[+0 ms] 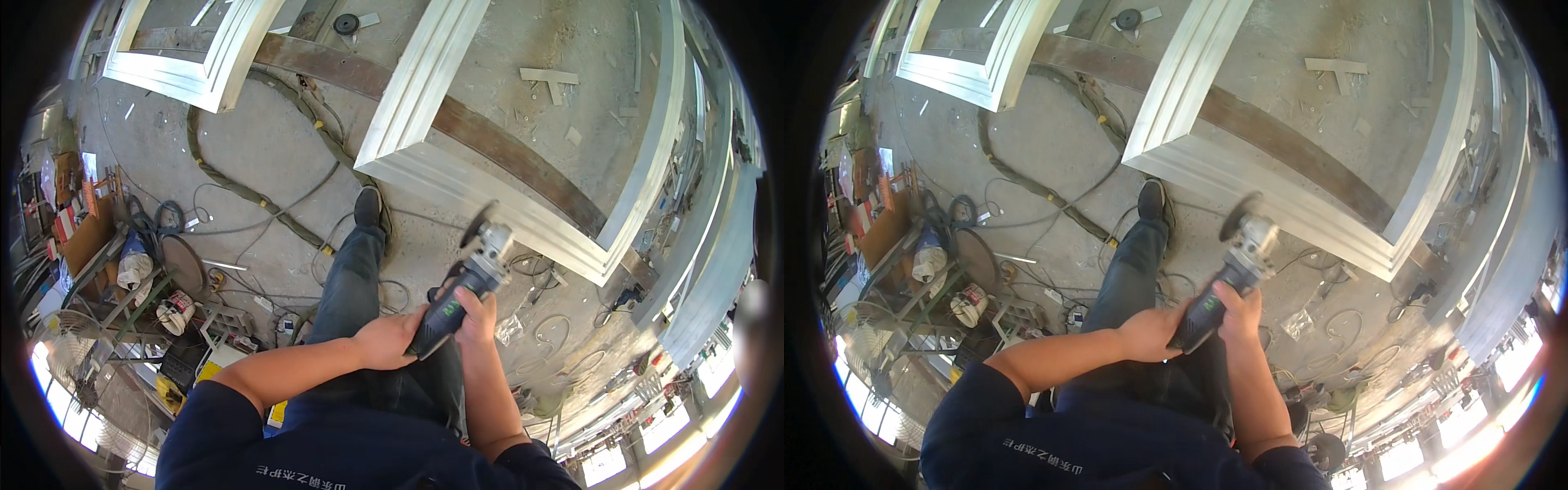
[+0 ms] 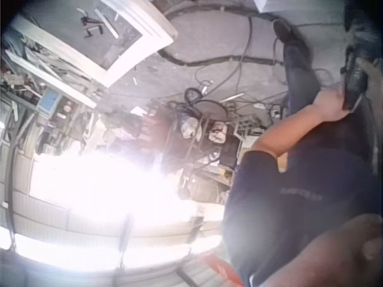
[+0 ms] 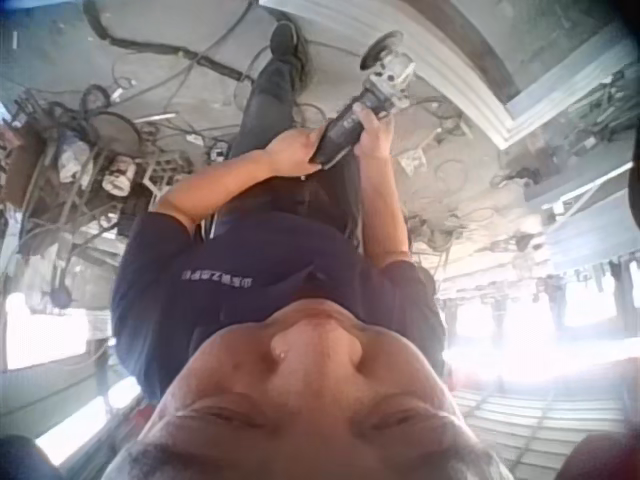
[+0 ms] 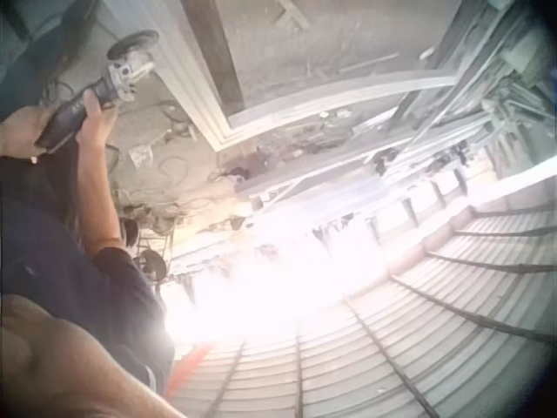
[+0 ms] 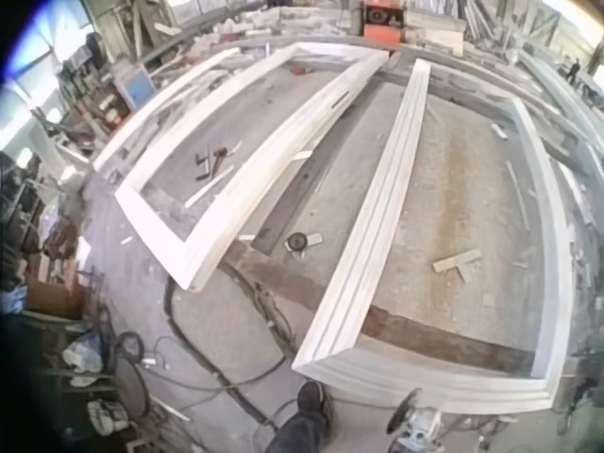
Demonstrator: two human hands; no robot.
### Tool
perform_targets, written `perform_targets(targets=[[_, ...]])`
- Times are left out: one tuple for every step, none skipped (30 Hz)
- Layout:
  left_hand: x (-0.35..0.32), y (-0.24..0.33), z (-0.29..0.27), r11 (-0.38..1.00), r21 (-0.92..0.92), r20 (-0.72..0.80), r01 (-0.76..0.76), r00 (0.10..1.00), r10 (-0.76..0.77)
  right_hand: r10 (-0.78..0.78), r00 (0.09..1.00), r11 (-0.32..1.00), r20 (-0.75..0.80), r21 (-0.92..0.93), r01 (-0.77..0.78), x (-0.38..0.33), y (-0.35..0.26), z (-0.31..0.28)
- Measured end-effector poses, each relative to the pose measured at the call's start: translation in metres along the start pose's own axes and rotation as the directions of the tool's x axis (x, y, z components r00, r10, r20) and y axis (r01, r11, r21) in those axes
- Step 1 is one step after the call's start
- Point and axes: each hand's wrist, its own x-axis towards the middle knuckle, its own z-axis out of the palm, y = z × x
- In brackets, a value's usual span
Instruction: The person uses an angle grinder to smooth the edges and corners of a large white metal frame. They reposition the frame several times to access different sides and continue grinding along the edges.
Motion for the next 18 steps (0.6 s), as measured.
perform_targets(targets=[[-0.007, -0.004, -0.007, 1.0, -0.002, -0.022, 0.018, 1.0, -0.018, 0.023, 1.0, 0.999, 0.016, -0.038, -0.023, 0.006, 0.0, 0.015], [-0.01, -0.007, -0.012, 0.999, -0.032, -0.051, 0.033, 0.998, -0.035, 0.011, 0.999, 0.996, 0.032, -0.086, -0.008, 0.011, -0.004, 0.032], [-0.014, -0.009, -0.017, 0.996, -0.075, -0.042, 0.04, 0.998, -0.043, 0.033, 0.999, 0.991, 0.018, -0.129, -0.03, 0.013, -0.008, 0.046], [-0.015, -0.007, -0.025, 0.992, -0.111, -0.039, 0.052, 0.998, -0.057, 0.055, 0.998, 0.984, 0.014, -0.169, -0.052, 0.017, -0.014, 0.059], [-0.016, -0.006, -0.031, 0.987, -0.147, -0.037, 0.064, 0.997, -0.07, 0.076, 0.997, 0.976, 0.009, -0.208, -0.072, 0.02, -0.02, 0.068], [-0.014, -0.009, -0.032, 0.972, -0.235, -0.073, 0.011, 0.997, -0.029, 0.072, 0.997, 0.966, 0.002, -0.251, -0.069, 0.02, -0.025, 0.074], [-0.014, -0.013, -0.029, 0.947, -0.318, -0.111, -0.037, 0.994, 0.002, 0.061, 0.997, 0.953, -0.038, -0.296, -0.07, 0.022, -0.027, 0.077], [-0.012, -0.017, -0.025, 0.914, -0.396, -0.151, -0.088, 0.988, 0.03, 0.049, 0.996, 0.937, -0.077, -0.341, -0.073, 0.025, -0.028, 0.079], [-0.006, -0.02, -0.023, 0.869, -0.487, -0.194, -0.088, 0.981, -0.01, 0.035, 0.993, 0.92, -0.115, -0.385, -0.077, 0.027, -0.03, 0.08], [0.003, -0.02, -0.021, 0.811, -0.578, -0.228, -0.089, 0.972, -0.055, -0.017, 0.994, 0.911, -0.106, -0.411, -0.028, 0.027, -0.03, 0.077], [0.018, -0.022, -0.025, 0.754, -0.648, -0.271, -0.107, 0.958, -0.097, -0.082, 0.994, 0.901, -0.079, -0.431, 0.04, 0.035, -0.031, 0.077], [0.033, -0.025, -0.028, 0.674, -0.728, -0.276, -0.124, 0.953, -0.123, -0.146, 0.988, 0.887, -0.051, -0.449, 0.108, 0.042, -0.032, 0.076], [0.046, -0.024, -0.034, 0.544, -0.821, -0.268, -0.176, 0.959, -0.095, -0.139, 0.988, 0.847, -0.061, -0.525, 0.087, 0.046, -0.033, 0.073], [0.057, -0.022, -0.042, 0.475, -0.873, -0.201, -0.113, 0.97, -0.14, -0.137, 0.988, 0.797, -0.069, -0.6, 0.069, 0.052, -0.036, 0.069], [0.066, -0.019, -0.049, 0.401, -0.915, -0.13, -0.048, 0.975, -0.179, -0.136, 0.988, 0.742, -0.078, -0.669, 0.049, 0.057, -0.04, 0.067], [0.076, -0.017, -0.052, 0.379, -0.924, -0.129, -0.048, 0.973, -0.193, -0.141, 0.985, 0.693, -0.104, -0.72, 0.023, 0.061, -0.043, 0.068], [0.085, -0.017, -0.053, 0.35, -0.936, -0.123, -0.043, 0.97, -0.21, -0.153, 0.984, 0.654, -0.089, -0.756, 0.034, 0.063, -0.046, 0.069], [0.092, -0.017, -0.057, 0.322, -0.946, -0.115, -0.037, 0.967, -0.226, -0.165, 0.984, 0.614, -0.073, -0.788, 0.044, 0.065, -0.048, 0.07]])
